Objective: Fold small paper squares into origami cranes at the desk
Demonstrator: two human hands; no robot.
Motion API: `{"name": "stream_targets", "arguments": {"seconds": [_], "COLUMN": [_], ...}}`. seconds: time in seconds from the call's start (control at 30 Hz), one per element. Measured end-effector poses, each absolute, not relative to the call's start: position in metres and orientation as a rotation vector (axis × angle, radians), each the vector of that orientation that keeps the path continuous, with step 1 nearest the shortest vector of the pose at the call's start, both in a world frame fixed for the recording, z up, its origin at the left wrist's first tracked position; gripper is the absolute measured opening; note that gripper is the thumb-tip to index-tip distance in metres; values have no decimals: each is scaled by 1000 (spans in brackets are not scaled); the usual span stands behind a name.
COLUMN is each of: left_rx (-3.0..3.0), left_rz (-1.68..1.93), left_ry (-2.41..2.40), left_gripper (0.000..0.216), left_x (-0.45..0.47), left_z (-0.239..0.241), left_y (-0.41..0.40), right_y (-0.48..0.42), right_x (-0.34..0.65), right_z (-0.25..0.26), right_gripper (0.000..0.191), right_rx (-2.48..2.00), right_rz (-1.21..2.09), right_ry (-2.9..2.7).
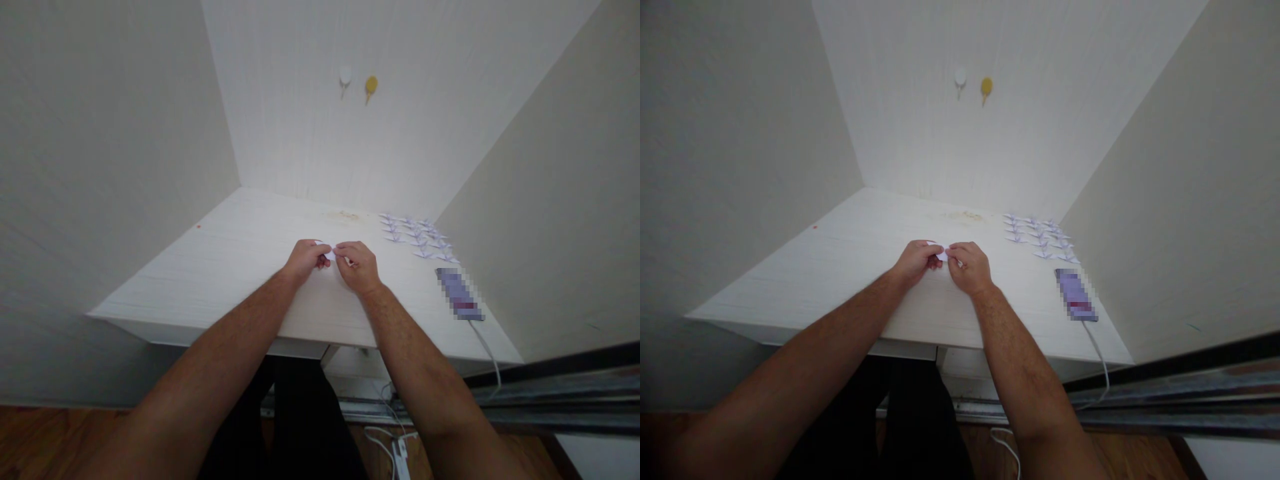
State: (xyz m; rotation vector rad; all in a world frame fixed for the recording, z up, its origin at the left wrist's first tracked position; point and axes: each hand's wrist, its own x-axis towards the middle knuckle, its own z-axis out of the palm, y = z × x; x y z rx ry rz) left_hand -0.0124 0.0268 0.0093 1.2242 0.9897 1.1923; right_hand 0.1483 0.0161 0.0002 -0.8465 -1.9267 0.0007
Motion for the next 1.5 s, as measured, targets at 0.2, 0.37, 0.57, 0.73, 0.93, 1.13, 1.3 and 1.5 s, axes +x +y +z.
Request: {"name": "stream_targets", "arguments": {"seconds": [0.2,0.37,0.57,0.73,0.93,1.13,1.3,1.5], "left_rx": [1257,1276,1303,1339,1380,1415,1433,1424], "left_rz": [1188,1204,1160,1173,1203,1214,1210,1198], "left_ry": [983,958,998,1028,1094,1123,1087,1093], "left_gripper": [21,19,19,22,25,24,23,24], "left_x": [-13,-12,-10,-10,-11,-12,-13,-13], "left_z": [6,8,10,9,9,8,7,6], "left_y": [29,28,26,26,25,26,26,27], "right_y": [14,12,17,19,18,17,18,18], "right_x": [148,145,148,151,151,150,150,151], "right_z": [3,4,7,9,10,10,8,8], "right_gripper": [16,15,17,20,18,21,21,22], "right_rx": [-873,-925,-1128,-1129,-1143,-1155,-1167,-1157], "right_rz": [-22,79,572,811,812,807,803,829], "right_ry": [-2000,-1890,-1520,-1452,-1472,-1491,-1525,-1531]}}
